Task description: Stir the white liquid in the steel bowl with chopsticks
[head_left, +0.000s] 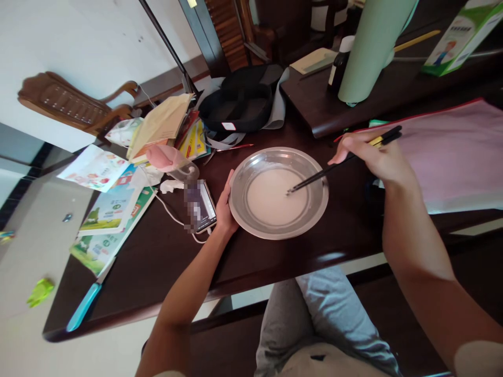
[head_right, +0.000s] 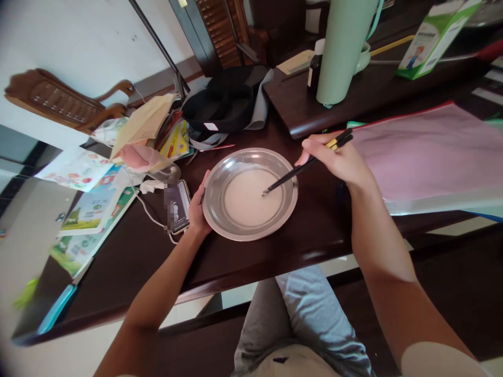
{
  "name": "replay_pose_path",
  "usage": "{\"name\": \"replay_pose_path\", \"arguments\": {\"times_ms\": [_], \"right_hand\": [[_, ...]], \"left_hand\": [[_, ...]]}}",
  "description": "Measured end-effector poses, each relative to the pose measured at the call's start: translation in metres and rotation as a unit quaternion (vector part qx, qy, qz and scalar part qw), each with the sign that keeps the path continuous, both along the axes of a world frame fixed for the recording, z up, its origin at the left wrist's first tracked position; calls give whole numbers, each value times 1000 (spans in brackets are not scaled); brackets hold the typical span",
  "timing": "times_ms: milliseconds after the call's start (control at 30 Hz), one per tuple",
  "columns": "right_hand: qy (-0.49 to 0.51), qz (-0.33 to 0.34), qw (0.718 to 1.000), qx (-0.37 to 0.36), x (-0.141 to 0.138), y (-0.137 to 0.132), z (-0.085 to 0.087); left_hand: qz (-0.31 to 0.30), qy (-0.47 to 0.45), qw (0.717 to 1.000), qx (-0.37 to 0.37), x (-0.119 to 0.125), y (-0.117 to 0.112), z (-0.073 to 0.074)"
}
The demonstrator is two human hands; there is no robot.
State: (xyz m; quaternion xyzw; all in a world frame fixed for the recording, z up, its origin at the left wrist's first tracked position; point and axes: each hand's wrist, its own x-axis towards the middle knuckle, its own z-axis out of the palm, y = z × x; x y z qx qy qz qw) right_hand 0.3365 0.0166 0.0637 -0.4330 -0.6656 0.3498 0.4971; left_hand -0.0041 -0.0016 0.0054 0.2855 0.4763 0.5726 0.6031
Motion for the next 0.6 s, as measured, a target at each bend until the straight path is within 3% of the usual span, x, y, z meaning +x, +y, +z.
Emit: {"name": "replay_pose_path", "arguments": {"times_ms": [200,267,367,433,600], "right_hand": [[-40,156,986,-29,-17,-1,-4],[-53,137,989,-14,-20,0,-6],[-46,38,998,4,-12,0,-4],[-18,10,1000,4,-6,-1,0],[-21,122,992,-31,-13,-3,2]], "left_hand": [[3,4,1000,-1,-1,0,-1],[-3,10,1000,8,-2,0,-2],[-8,15,1000,14,-2,0,-2],[-8,16,1000,12,-2,0,-2],[-8,20,1000,15,-3,0,-3]]}}
